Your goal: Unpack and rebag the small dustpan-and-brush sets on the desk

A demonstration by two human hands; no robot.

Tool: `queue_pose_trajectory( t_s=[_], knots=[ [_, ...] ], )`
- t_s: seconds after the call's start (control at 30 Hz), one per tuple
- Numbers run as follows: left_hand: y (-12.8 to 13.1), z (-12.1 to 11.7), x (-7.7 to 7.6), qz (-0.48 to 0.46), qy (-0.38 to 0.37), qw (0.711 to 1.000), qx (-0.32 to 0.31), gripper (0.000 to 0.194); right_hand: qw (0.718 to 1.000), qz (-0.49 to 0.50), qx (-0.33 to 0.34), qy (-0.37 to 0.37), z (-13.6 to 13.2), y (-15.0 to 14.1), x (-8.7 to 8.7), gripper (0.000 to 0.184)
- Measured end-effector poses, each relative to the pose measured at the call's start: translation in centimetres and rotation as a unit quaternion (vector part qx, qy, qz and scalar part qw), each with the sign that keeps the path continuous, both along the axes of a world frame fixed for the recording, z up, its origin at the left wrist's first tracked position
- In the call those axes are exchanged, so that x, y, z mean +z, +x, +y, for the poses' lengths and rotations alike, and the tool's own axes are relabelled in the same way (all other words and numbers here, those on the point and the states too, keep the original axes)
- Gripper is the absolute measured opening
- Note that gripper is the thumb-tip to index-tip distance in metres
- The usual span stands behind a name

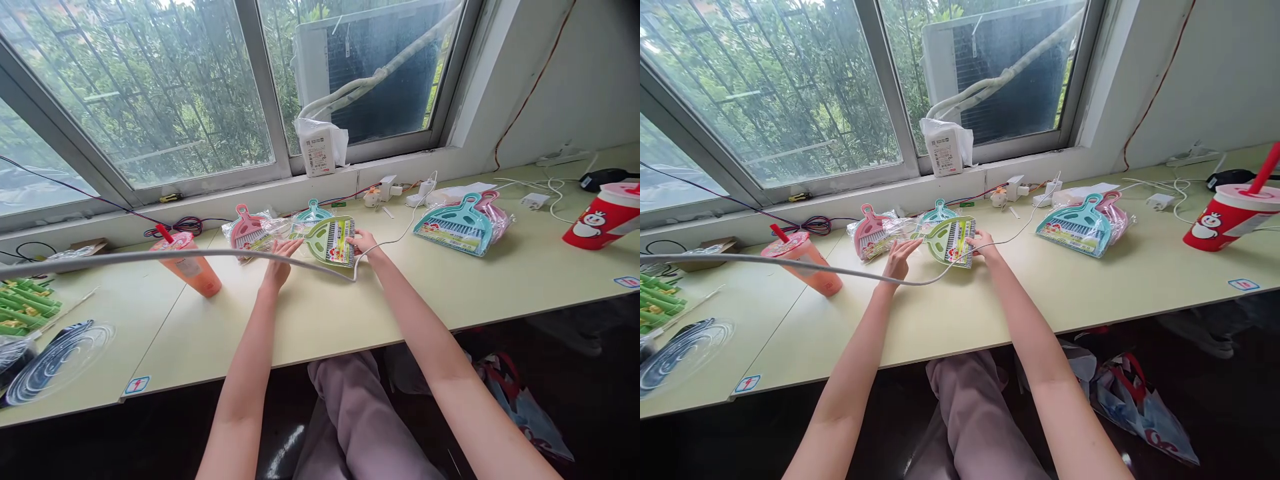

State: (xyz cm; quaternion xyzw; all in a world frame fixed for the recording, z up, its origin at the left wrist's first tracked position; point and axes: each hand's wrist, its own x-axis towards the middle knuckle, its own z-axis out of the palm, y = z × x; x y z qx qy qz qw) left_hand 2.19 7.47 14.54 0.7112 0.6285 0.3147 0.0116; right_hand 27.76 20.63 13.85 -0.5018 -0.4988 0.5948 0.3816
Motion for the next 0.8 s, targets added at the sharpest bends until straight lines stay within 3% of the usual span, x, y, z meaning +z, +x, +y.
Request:
queue_pose_trajectory(
  t_s=[0.3, 0.5, 0.57, 0.63, 0.73, 0.8],
  knots=[
    [1.8, -0.6, 1.5, -0.003, 0.042, 0.999, -0.027, 0.082, 0.998, 0.046, 0.031, 0.036, 0.0, 0.6, 0.2, 0.042],
    [3.9, -1.4, 1.7, 0.015, 0.01, 0.997, -0.069, 0.074, 0.998, 0.053, 0.008, 0.038, -0.9, -1.0, 0.6, 0.035],
    [4.8, -1.6, 1.7, -0.005, 0.032, 0.999, -0.02, 0.064, 0.997, 0.063, -0.004, 0.039, -1.3, -1.4, 0.7, 0.032],
    [5.4, -1.6, 1.7, -0.07, 0.076, 0.99, 0.093, 0.059, 0.996, 0.077, -0.015, 0.041, -1.7, -1.8, 0.8, 0.031],
    [4.8, -1.0, 1.9, -0.244, 0.122, 0.93, 0.245, 0.069, 0.994, 0.095, -0.02, 0.044, -2.3, -2.5, 1.0, 0.029],
    [3.7, -0.3, 1.9, -0.401, 0.078, 0.885, 0.224, 0.07, 0.993, 0.103, -0.019, 0.045, -2.8, -3.0, 1.0, 0.028]
  ],
)
